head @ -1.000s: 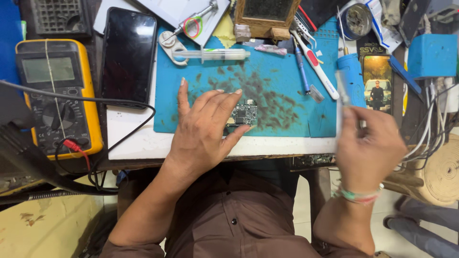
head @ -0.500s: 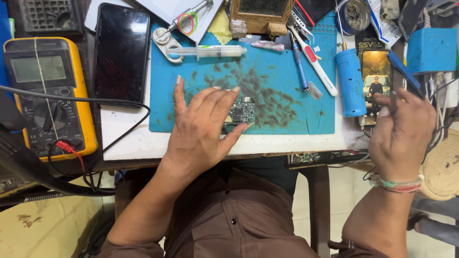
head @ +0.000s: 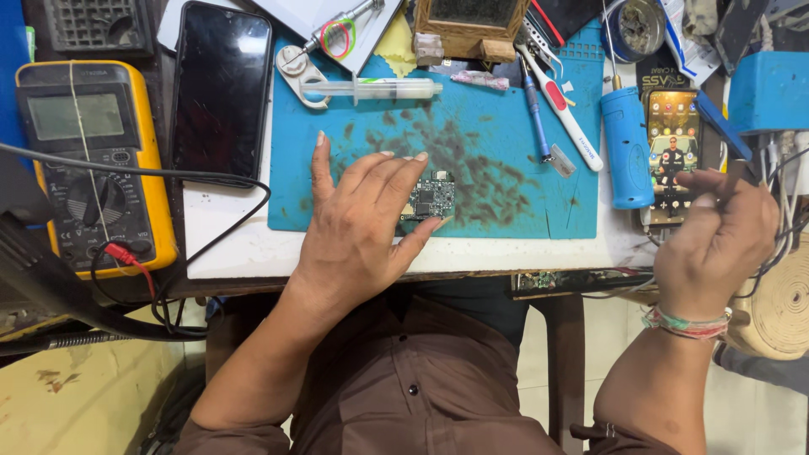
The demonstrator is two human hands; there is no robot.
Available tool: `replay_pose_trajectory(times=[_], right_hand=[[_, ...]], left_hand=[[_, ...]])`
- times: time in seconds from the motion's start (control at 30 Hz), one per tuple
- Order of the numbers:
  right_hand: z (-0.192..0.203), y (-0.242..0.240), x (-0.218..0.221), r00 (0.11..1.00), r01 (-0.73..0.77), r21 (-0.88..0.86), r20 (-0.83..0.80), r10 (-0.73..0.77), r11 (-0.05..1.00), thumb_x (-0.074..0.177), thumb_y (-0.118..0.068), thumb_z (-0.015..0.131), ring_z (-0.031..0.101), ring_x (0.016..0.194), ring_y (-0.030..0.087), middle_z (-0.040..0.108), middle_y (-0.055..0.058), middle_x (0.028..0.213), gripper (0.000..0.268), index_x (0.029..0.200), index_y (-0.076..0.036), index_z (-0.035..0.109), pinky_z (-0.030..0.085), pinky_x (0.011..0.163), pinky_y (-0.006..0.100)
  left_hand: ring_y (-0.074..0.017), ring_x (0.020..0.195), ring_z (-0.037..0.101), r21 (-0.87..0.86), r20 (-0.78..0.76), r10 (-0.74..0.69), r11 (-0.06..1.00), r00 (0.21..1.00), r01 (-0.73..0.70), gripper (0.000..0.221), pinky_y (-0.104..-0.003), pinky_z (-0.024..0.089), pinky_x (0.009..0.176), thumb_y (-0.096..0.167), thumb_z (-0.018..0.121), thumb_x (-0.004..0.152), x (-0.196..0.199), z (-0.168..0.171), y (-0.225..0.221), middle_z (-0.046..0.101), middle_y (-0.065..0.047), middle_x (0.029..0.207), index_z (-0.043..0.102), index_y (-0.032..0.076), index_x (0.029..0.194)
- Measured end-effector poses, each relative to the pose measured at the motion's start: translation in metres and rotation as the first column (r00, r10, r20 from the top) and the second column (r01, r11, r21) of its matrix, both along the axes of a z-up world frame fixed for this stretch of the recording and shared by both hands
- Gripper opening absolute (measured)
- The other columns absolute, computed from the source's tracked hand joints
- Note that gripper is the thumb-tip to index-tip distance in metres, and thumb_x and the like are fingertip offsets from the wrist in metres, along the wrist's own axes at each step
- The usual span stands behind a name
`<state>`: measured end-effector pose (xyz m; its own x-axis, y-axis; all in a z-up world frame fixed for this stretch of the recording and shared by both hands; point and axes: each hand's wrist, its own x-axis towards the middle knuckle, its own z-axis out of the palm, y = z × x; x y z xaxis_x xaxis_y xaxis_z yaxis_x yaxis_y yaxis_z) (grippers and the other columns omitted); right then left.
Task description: The person uses a screwdriver and tweezers to handle components on a small mobile phone circuit board on a blue repair mat. The person touches parts of the board and positions components with the tools.
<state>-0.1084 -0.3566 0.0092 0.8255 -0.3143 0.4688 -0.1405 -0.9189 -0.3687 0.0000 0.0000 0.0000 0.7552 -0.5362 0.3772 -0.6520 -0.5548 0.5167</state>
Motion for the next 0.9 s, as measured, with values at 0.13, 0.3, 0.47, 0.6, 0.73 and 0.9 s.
replay_pose_trajectory(times=[0.13, 0.3, 0.47, 0.6, 0.73, 0.9], right_hand=[[-0.013, -0.016, -0.004, 0.994, -0.112, -0.136, -0.001, 0.113, 0.984, 0.103, 0.007, 0.043, 0.056, 0.113, 0.031, 0.065, 0.011, 0.113, 0.027, 0.112, -0.003, 0.067, 0.038, 0.124, 0.042], [-0.010, -0.017, 0.000, 0.996, -0.085, -0.135, -0.050, 0.079, 0.987, 0.098, 0.007, 0.043, 0.055, 0.109, 0.033, 0.066, 0.010, 0.108, 0.028, 0.109, -0.004, 0.066, 0.037, 0.121, 0.043], [-0.002, -0.003, 0.005, 0.996, -0.085, -0.116, -0.016, 0.084, 0.990, 0.101, 0.008, 0.044, 0.061, 0.102, 0.034, 0.073, 0.007, 0.103, 0.023, 0.108, -0.001, 0.063, 0.035, 0.122, 0.052], [-0.013, -0.011, 0.001, 0.997, -0.070, -0.164, -0.038, 0.064, 0.984, 0.101, 0.008, 0.043, 0.059, 0.105, 0.032, 0.070, 0.006, 0.109, 0.025, 0.110, -0.004, 0.063, 0.035, 0.122, 0.045], [-0.015, -0.016, 0.002, 0.998, -0.050, -0.205, -0.055, 0.040, 0.977, 0.099, 0.009, 0.047, 0.057, 0.104, 0.034, 0.068, 0.012, 0.108, 0.027, 0.109, -0.004, 0.068, 0.039, 0.111, 0.044], [-0.014, -0.027, 0.008, 0.999, 0.027, -0.268, -0.025, -0.035, 0.963, 0.096, 0.009, 0.048, 0.059, 0.106, 0.033, 0.070, 0.012, 0.109, 0.023, 0.106, -0.001, 0.066, 0.038, 0.111, 0.049]], left_hand=[[-0.0282, 0.128, 0.058, -0.001, -0.001, 0.003, 1.000, 1.000, -0.003, 0.061, -0.067, 0.004, 0.124, 0.039, 0.073, 0.096, 0.000, -0.001, 0.000, 0.066, -0.012, 0.126, 0.056, 0.001, 0.141], [-0.0286, 0.128, 0.058, 0.003, 0.003, 0.002, 1.000, 1.000, -0.002, 0.062, -0.067, 0.004, 0.124, 0.040, 0.073, 0.097, 0.000, -0.003, 0.000, 0.066, -0.013, 0.126, 0.056, 0.002, 0.142], [-0.0289, 0.128, 0.058, 0.002, 0.007, -0.001, 1.000, 1.000, 0.001, 0.064, -0.068, 0.003, 0.123, 0.041, 0.073, 0.096, 0.000, -0.005, 0.000, 0.066, -0.013, 0.126, 0.056, 0.001, 0.143], [-0.0289, 0.128, 0.058, -0.002, 0.004, -0.008, 1.000, 1.000, 0.008, 0.063, -0.068, 0.002, 0.123, 0.041, 0.073, 0.097, 0.000, -0.007, 0.001, 0.066, -0.013, 0.126, 0.055, 0.001, 0.143], [-0.0294, 0.129, 0.058, -0.003, 0.007, -0.008, 1.000, 1.000, 0.008, 0.064, -0.068, 0.002, 0.123, 0.041, 0.073, 0.097, 0.000, -0.006, 0.001, 0.066, -0.013, 0.127, 0.055, 0.001, 0.143], [-0.0293, 0.128, 0.058, -0.008, -0.005, -0.009, 1.000, 1.000, 0.009, 0.064, -0.068, 0.002, 0.123, 0.040, 0.073, 0.096, 0.000, -0.005, 0.002, 0.066, -0.013, 0.128, 0.055, 0.001, 0.144]])
